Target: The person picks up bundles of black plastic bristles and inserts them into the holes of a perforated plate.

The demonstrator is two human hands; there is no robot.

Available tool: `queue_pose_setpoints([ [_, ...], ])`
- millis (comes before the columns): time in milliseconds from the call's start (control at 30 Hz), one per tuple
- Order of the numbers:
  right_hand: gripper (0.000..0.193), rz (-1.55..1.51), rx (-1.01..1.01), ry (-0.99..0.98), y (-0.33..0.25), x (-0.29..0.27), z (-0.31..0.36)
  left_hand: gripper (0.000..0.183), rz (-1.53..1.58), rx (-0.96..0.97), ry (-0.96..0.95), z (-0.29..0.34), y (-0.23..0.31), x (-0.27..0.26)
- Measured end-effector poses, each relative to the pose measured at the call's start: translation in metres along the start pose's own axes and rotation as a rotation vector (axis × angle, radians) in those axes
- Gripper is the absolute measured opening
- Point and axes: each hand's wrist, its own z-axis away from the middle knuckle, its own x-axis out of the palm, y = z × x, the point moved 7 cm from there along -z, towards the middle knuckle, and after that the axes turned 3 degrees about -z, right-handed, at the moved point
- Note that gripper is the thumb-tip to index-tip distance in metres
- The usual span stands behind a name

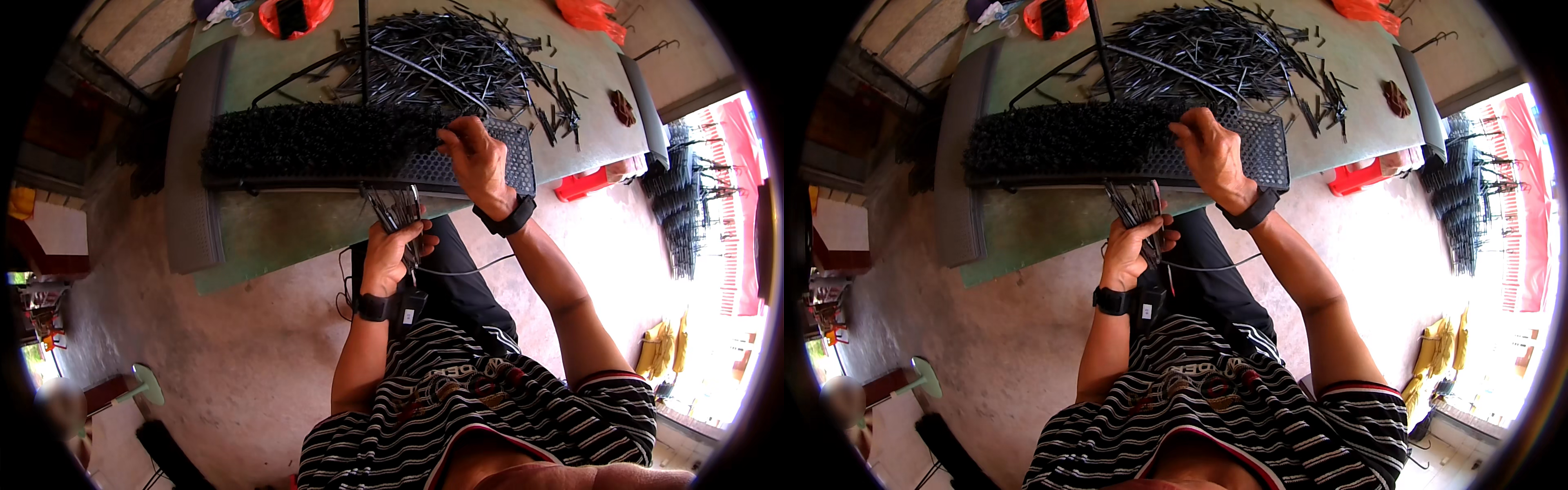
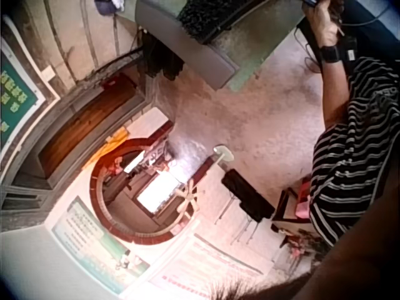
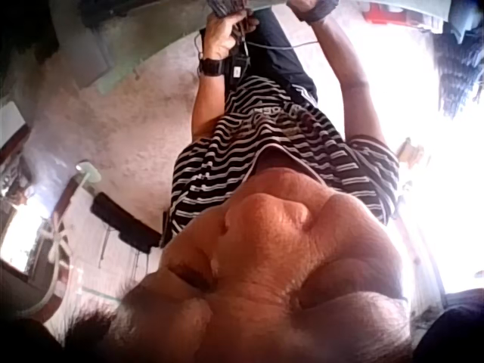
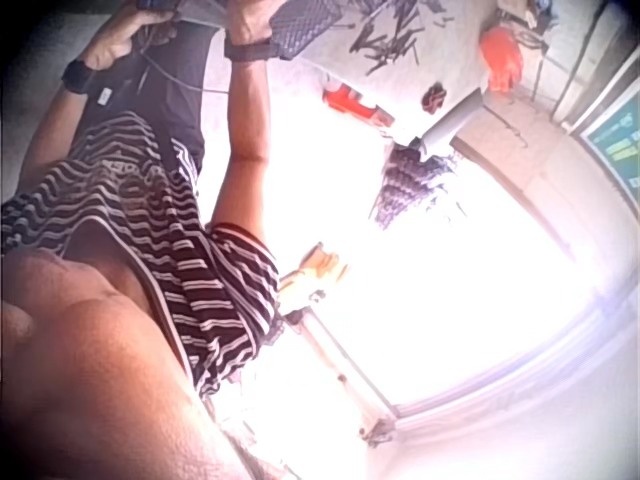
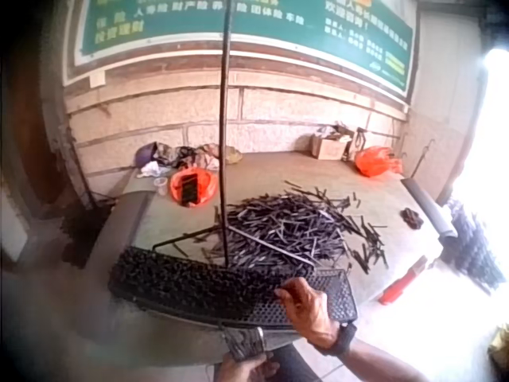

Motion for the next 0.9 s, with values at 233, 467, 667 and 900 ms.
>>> queue_pose_setpoints([
  [233,0.006,0.061,-0.031,-0.086,0.005,0.015,0.0,0.027,-0.033,-0.002,0.016,0.001,0.003,-0.001],
  [467,0.014,0.415,-0.286,-0.294,-0.009,0.036,0.002,0.026,-0.087,0.022,0.018,0.002,0.005,0.0],
  [667,0.019,0.107,0.239,-0.734,0.006,0.046,0.022,0.027,-0.224,0.059,-0.113,0.005,0.008,0.016],
  [900,0.017,-0.178,0.449,-0.343,0.017,0.019,0.009,0.029,-0.223,0.019,-0.086,0.002,0.001,0.01],
])
